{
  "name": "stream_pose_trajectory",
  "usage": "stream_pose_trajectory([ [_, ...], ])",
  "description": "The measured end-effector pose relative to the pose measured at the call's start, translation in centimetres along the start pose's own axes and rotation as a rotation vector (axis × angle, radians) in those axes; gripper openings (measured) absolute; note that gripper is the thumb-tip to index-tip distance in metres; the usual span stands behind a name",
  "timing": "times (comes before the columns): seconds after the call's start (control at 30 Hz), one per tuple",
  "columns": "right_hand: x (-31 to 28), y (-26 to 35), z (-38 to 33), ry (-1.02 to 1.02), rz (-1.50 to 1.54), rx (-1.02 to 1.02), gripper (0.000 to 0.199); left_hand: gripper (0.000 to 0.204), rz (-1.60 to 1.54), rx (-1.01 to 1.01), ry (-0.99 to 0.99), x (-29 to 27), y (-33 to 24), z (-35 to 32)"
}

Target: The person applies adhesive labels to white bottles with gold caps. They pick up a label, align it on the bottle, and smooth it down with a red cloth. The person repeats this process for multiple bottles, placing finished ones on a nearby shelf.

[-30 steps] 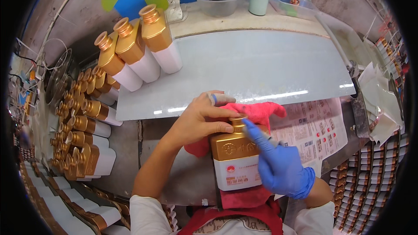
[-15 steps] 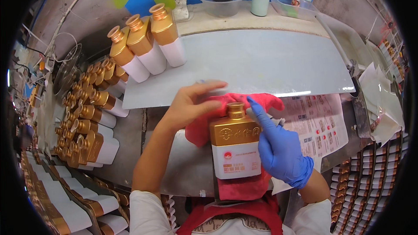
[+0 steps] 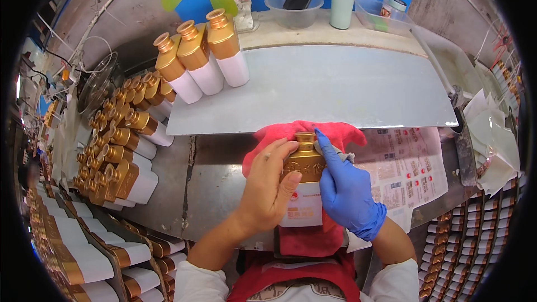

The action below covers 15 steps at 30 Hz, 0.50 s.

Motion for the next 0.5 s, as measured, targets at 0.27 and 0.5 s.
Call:
stream_pose_trajectory([
  [0.27,0.0,-2.0,2.1,0.084,0.182,0.049,0.05,0.029,-0.069,-0.277,0.006,0.6,0.3,1.3],
  [0.5,-2.0,-3.0,0.5,0.016,0.252,0.152,0.042,0.03,0.042,0.009,-0.163,-0.3,-1.1,-0.8],
])
Point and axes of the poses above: each hand's wrist, its own z-axis towards the middle knuckle, its own x-axis out of the palm, y = z × x, the point moved 8 cm from there along z, towards the middle knuckle, and after that the axes turned 4 degrees about -x, right-handed, at the moved point
